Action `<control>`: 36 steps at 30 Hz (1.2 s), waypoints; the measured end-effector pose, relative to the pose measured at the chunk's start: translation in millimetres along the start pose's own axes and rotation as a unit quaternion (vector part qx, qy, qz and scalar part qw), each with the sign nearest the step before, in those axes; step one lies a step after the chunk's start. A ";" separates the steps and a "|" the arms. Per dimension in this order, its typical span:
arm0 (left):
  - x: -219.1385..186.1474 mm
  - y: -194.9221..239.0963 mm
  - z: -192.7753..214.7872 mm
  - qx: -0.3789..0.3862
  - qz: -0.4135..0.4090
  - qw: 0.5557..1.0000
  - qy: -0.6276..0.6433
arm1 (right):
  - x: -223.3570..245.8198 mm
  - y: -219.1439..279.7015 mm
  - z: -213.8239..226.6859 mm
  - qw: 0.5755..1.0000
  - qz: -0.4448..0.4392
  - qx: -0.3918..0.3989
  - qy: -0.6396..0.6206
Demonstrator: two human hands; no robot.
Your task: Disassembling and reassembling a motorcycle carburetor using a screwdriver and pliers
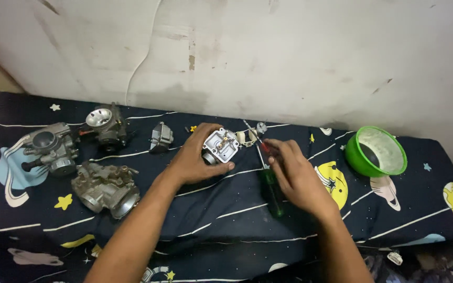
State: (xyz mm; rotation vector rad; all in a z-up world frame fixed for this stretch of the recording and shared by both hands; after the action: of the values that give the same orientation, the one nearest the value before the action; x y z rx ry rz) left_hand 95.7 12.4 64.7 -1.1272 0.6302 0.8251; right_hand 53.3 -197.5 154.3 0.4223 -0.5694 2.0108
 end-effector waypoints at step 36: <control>3.7 3.9 5.0 0.093 -0.002 0.896 -0.434 | -40.6 -2.0 -40.2 0.954 0.202 -0.120 0.187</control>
State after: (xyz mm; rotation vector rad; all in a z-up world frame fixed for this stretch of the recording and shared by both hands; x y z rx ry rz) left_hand 94.8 18.8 61.3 -0.4873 -0.0500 1.1243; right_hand 71.9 -203.5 100.5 -0.2433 -0.6876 2.2942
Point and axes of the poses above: each hand's wrist, its own y-axis away from the middle knuckle, its own z-axis out of the back of the hand, x = y × z, the point moved 7 cm from there along -y, towards the middle knuckle, and after that the axes turned 1 degree about -y, right-handed, at the moved point
